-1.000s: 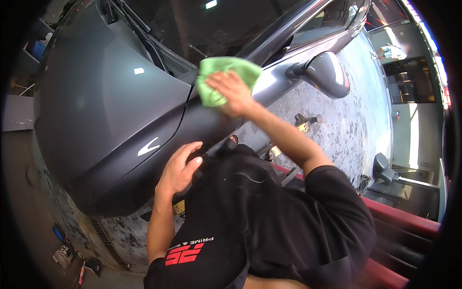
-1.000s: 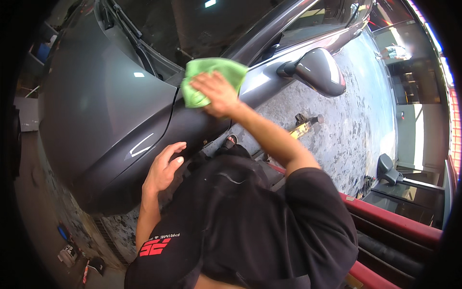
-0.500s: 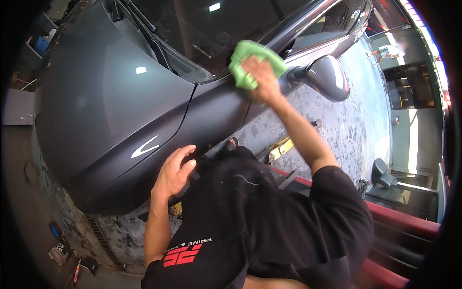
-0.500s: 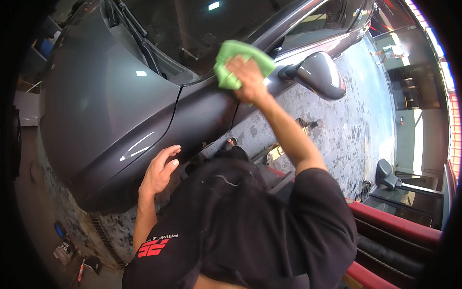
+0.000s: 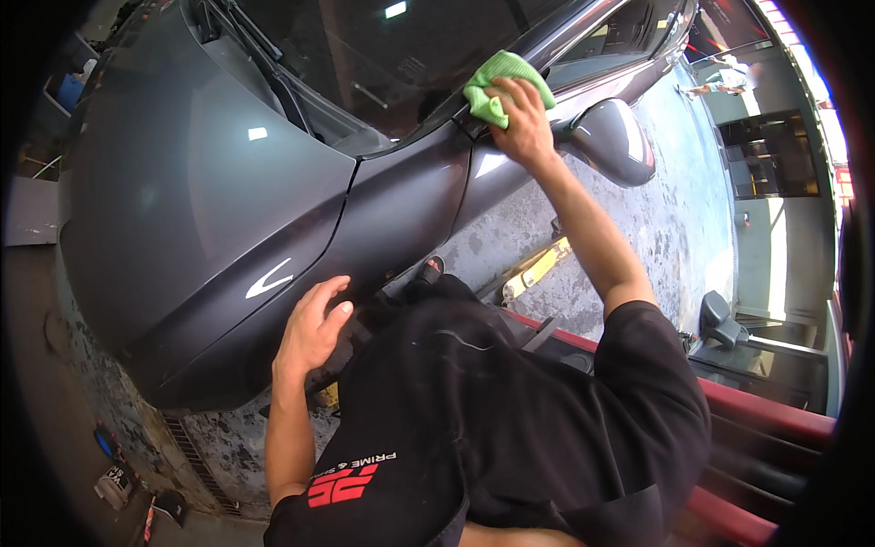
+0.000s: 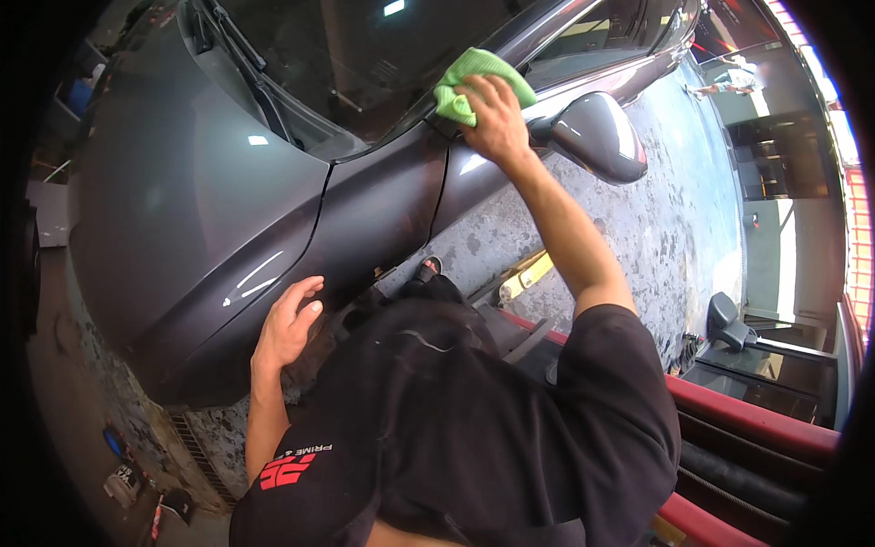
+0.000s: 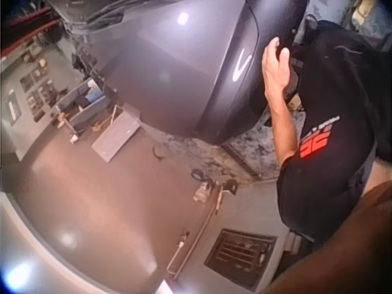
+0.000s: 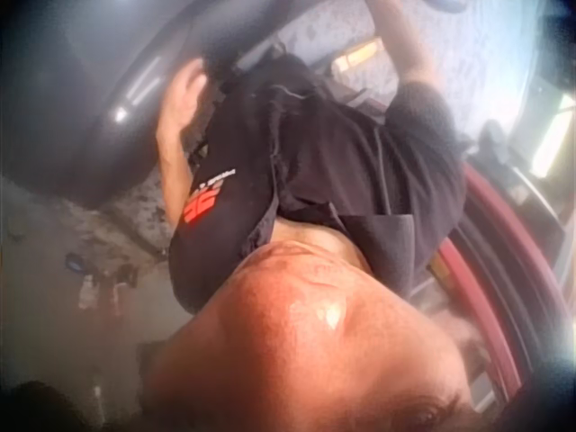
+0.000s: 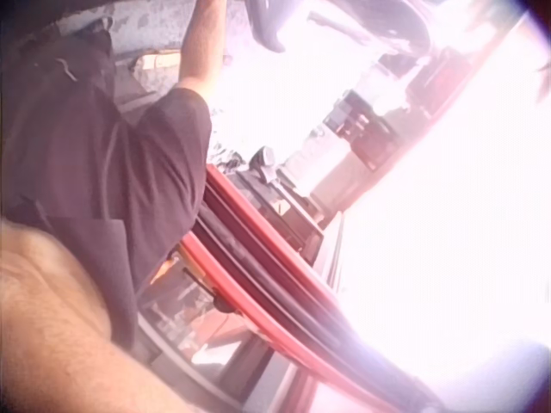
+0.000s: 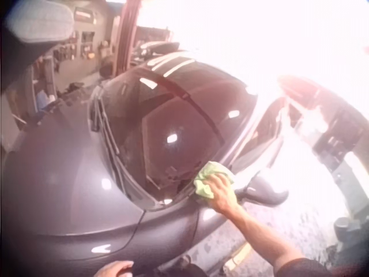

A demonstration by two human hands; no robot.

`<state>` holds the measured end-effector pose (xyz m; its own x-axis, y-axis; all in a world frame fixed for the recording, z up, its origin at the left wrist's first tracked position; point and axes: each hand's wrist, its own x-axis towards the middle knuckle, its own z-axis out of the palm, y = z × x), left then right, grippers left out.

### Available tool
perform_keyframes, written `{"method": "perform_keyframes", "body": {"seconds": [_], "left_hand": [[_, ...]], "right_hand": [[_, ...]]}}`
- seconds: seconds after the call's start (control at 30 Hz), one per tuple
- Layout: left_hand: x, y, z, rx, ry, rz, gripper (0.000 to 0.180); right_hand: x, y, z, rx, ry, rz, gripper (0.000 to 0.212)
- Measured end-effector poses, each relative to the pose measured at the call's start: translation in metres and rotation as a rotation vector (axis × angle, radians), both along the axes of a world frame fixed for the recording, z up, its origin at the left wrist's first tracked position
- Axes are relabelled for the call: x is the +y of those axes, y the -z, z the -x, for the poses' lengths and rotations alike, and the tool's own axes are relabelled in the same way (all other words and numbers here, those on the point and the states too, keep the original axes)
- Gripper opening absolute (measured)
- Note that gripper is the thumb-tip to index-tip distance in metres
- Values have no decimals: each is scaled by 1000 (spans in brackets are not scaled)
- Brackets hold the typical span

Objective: The person wipes the exterior of a gray car with a green microfiber cloth. They clean the front fender, hood, roof, rear window, trunk, and side panels in sequence, moving around the vehicle to reach each area.

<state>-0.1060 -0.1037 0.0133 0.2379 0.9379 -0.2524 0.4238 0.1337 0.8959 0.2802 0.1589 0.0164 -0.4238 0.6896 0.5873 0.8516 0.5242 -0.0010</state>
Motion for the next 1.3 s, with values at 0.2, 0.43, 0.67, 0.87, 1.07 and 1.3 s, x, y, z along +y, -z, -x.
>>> {"method": "perform_keyframes", "body": {"seconds": [0.2, 0.43, 0.67, 0.87, 1.07, 1.3], "left_hand": [[-2, 5, -1, -24, -18, 3, 49], [0, 6, -6, 3, -21, 3, 50], [-6, 7, -2, 6, -23, -23, 49], [-7, 6, -1, 39, -78, 30, 49], [-6, 9, 1, -10, -44, -17, 52], [20, -15, -16, -254, -298, -104, 70]], "right_hand": [[-3, 3, 7, -156, -250, 222, 62], [-10, -13, 26, -136, -85, 238, 52], [-3, -29, 24, -96, -5, 295, 48], [-6, -25, 29, -239, -173, 430, 48], [-3, -37, 1, 194, 320, 353, 40], [-68, -69, -23, 1150, 120, 1080, 30]]}}
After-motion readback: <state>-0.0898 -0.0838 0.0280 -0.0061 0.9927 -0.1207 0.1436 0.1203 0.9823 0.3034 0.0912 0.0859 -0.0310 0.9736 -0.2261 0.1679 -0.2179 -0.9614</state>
